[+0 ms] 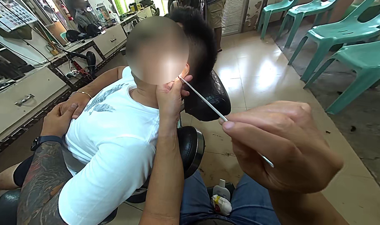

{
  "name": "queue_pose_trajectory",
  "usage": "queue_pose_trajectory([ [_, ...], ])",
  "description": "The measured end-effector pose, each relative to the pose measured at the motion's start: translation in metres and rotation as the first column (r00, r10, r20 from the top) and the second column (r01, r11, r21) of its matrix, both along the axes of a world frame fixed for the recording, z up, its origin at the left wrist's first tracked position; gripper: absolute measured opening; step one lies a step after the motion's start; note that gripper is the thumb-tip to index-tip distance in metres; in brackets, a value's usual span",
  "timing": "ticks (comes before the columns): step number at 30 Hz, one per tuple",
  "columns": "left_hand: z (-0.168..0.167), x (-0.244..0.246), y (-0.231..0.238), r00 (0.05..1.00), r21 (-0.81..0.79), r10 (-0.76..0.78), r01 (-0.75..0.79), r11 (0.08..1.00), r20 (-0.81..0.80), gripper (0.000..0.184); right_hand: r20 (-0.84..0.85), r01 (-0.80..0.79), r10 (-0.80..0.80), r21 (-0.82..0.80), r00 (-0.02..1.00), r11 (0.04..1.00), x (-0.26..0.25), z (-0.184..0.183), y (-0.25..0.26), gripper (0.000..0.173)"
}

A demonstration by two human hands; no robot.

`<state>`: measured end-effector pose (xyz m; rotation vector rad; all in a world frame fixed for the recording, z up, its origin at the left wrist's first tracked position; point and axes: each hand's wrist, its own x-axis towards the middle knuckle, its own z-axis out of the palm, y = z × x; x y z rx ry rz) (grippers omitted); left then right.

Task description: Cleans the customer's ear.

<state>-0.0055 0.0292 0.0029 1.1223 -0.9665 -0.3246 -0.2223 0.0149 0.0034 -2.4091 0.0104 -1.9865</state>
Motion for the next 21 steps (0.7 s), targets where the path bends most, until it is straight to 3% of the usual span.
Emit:
queue_pose_trajectory([
  [12, -0.001, 0.0, 0.0, 1.0, 0.013, 0.001, -0.002, 1.0, 0.008, 0.036, -0.032, 0.01, -0.011, -0.051, 0.999, 0.999, -0.005, 0.01, -0.006, 0.012],
  [21, 0.005, 0.013, -0.021, 0.997, -0.085, -0.016, 0.01, 0.996, -0.072, 0.037, -0.075, 0.071, -0.079, -0.095, 0.994, 0.993, -0.01, 0.03, -0.007, 0.014],
])
